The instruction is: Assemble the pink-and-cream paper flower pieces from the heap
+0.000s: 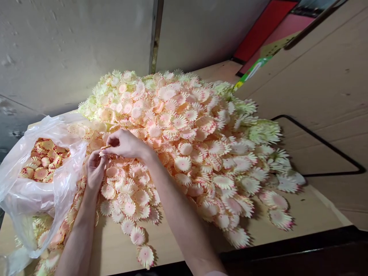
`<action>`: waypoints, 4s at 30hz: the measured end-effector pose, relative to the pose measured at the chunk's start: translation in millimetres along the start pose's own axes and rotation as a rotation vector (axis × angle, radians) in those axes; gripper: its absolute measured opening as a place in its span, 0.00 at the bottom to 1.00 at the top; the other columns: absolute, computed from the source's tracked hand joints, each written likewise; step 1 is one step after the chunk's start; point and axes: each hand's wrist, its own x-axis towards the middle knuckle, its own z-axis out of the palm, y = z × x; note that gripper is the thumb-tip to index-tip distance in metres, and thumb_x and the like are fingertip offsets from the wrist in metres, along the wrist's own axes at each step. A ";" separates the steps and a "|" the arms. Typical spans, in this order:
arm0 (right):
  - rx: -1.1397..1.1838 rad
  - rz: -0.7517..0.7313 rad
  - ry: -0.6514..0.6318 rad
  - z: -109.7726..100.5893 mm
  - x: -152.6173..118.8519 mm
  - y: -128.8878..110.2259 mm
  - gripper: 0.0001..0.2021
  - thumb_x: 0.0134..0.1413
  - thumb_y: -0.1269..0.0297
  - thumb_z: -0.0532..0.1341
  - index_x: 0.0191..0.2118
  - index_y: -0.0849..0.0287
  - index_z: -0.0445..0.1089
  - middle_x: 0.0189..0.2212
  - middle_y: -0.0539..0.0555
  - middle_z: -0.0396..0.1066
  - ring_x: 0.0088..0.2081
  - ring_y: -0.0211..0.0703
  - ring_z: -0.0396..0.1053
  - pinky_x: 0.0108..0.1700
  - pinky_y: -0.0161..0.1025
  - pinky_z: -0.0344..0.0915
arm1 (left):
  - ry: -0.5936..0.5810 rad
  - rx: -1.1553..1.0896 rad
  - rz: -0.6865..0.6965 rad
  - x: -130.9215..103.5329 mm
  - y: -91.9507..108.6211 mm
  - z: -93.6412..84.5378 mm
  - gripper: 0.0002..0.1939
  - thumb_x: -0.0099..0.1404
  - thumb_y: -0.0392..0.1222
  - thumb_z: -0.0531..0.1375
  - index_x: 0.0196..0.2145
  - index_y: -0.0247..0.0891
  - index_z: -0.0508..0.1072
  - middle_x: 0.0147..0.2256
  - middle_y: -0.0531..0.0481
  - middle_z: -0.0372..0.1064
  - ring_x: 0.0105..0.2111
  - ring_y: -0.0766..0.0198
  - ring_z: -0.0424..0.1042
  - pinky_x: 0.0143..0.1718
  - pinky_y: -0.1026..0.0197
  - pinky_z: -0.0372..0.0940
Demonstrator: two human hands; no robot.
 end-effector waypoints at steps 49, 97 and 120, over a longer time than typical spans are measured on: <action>-0.075 -0.035 0.110 3.9 -0.4 -1.0 0.26 0.41 0.44 0.72 0.17 0.60 0.63 0.14 0.46 0.61 0.18 0.30 0.55 0.22 0.34 0.49 | 0.045 -0.131 0.045 0.9 2.6 0.0 0.15 0.58 0.51 0.69 0.36 0.40 0.72 0.33 0.53 0.71 0.34 0.69 0.71 0.39 0.67 0.66; -0.008 -0.079 0.051 5.7 2.5 7.5 0.17 0.47 0.53 0.70 0.23 0.65 0.76 0.17 0.51 0.71 0.16 0.32 0.65 0.18 0.30 0.58 | 0.034 -0.230 0.003 1.1 0.0 -1.1 0.14 0.54 0.42 0.73 0.34 0.39 0.73 0.34 0.53 0.74 0.36 0.68 0.74 0.41 0.65 0.68; -0.040 0.026 0.021 12.3 5.6 6.1 0.32 0.32 0.38 0.73 0.14 0.60 0.58 0.12 0.43 0.54 0.17 0.28 0.50 0.21 0.33 0.43 | -0.126 -0.106 0.065 0.4 4.6 -6.6 0.08 0.60 0.44 0.69 0.29 0.38 0.79 0.29 0.52 0.70 0.31 0.67 0.68 0.37 0.64 0.67</action>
